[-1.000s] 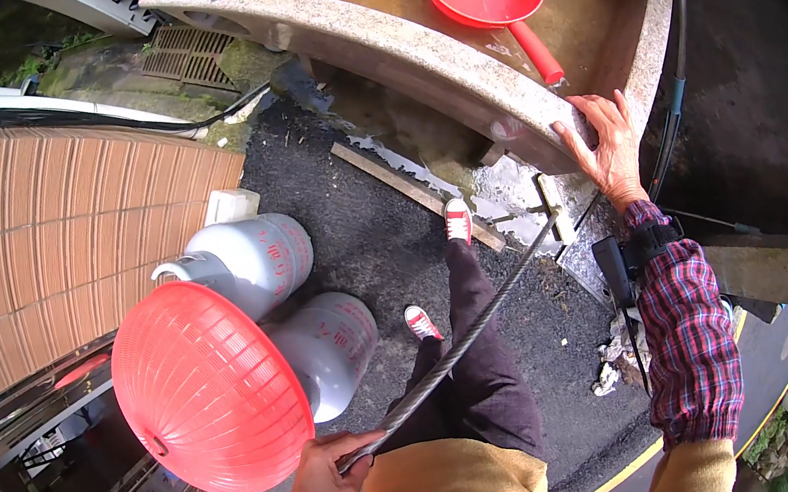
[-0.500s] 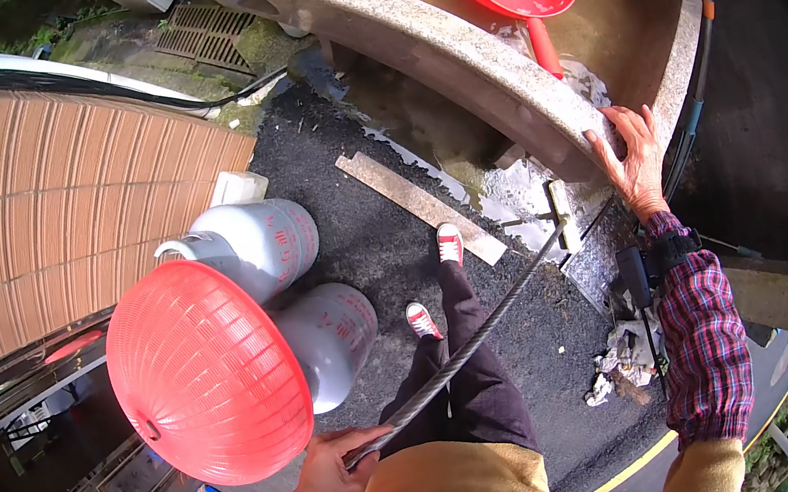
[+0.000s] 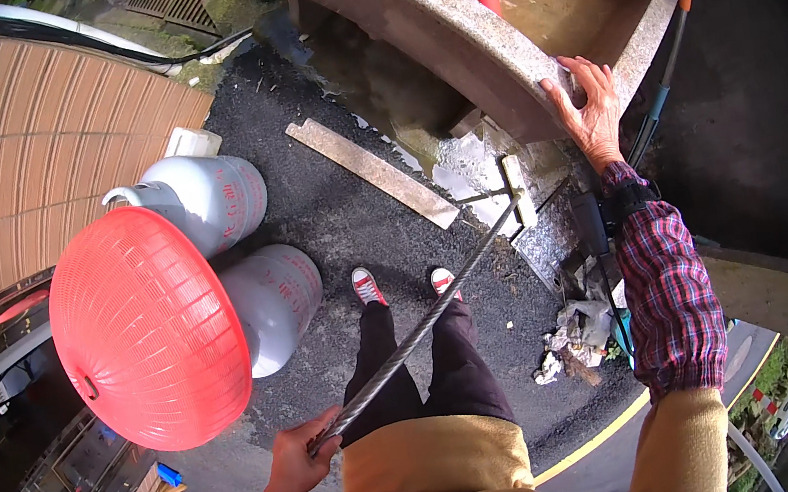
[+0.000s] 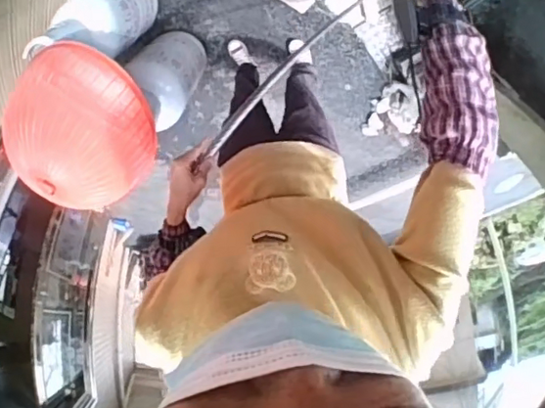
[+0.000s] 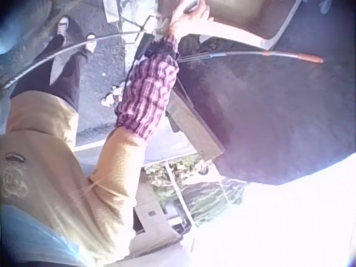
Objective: Scrubbing and rinsing the concrete floor area under an outdoor sink with a brush, scoop, and hose.
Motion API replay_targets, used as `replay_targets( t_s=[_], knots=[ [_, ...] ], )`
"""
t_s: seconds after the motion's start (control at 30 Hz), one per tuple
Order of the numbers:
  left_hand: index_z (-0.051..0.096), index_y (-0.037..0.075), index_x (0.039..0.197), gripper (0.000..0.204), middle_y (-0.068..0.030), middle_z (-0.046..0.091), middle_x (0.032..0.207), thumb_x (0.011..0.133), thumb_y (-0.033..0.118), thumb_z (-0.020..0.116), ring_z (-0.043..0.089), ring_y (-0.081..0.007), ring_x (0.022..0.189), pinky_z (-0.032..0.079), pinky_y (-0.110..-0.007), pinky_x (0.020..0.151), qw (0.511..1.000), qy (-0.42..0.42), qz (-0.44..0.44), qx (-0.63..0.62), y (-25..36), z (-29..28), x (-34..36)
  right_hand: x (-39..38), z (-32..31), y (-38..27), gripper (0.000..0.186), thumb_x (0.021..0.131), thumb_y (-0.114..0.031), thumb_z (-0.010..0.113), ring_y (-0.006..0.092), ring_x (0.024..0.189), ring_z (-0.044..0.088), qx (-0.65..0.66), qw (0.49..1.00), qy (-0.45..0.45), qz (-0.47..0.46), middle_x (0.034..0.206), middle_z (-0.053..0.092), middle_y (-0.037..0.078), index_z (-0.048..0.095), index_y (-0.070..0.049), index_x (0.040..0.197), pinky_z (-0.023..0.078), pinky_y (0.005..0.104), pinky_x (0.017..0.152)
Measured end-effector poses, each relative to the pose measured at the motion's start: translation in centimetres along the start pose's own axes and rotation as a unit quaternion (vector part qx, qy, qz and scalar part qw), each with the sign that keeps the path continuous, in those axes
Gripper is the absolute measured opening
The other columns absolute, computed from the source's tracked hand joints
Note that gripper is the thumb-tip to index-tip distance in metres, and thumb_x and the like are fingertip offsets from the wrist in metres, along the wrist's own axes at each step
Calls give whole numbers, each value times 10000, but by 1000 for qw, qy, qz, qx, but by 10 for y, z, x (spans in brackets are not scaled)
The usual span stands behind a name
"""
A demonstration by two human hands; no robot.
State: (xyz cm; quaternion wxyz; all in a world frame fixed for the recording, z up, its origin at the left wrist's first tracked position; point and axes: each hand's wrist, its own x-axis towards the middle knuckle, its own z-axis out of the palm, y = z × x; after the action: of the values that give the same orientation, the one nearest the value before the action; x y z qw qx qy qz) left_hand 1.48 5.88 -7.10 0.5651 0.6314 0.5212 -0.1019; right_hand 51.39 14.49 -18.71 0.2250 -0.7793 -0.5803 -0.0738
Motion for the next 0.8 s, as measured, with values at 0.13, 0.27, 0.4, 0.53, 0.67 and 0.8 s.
replay_targets(
  t_s=[0.13, 0.27, 0.4, 0.53, 0.67, 0.8],
  knots=[
    [549, 93, 1061, 379, -157, 587, 732, 689, 115, 617, 562, -301, 595, 436, -326, 539, 999, 2, -41, -7, -23, 45, -36, 0, -5, -2, 322, 719, -260, 624, 280, 998, 486, 121, 990, 62, 33, 970, 553, 138, 572, -44, 952, 333, 370, 905],
    [568, 95, 1012, 358, -139, 590, 719, 666, 160, 637, 568, -315, 635, 439, -380, 538, 979, 52, -66, 184, -5, 98, -77, -19, -20, -3, 224, 768, -136, 570, 274, 993, 495, 241, 940, 236, 49, 1011, 546, 146, 565, -27, 964, 353, 347, 884],
    [587, 103, 975, 348, -132, 588, 675, 640, 168, 656, 570, -305, 613, 442, -372, 531, 980, 94, -77, 155, -17, 171, -111, -187, -29, -23, 133, 808, -103, 509, 214, 780, 516, 188, 972, 88, 108, 853, 545, 93, 552, 1, 877, 409, 302, 719],
    [585, 100, 986, 379, -125, 588, 664, 622, 168, 667, 573, -292, 602, 447, -355, 533, 980, 133, -89, 117, 8, 217, -140, -390, 21, -25, 675, 806, -485, 449, 349, 909, 476, 408, 421, -435, 684, 1058, 455, 228, 313, 40, 1208, 380, 524, 796],
    [575, 101, 997, 371, -113, 572, 636, 632, 105, 645, 562, -289, 553, 436, -331, 506, 985, 130, -106, 31, 21, 258, -174, -463, 44, -33, 586, 801, -533, 398, 276, 739, 476, 585, 24, -277, 762, 829, 480, 148, 415, 26, 976, 399, 455, 715],
    [559, 38, 1035, 332, -36, 564, 628, 712, 67, 627, 491, -62, 517, 398, -232, 447, 964, 228, -102, -93, -24, 325, -275, -496, 3, -85, 520, 774, -537, 400, 277, 655, 473, 577, 39, -336, 743, 679, 460, 135, 439, -21, 721, 404, 476, 746]
  ],
)
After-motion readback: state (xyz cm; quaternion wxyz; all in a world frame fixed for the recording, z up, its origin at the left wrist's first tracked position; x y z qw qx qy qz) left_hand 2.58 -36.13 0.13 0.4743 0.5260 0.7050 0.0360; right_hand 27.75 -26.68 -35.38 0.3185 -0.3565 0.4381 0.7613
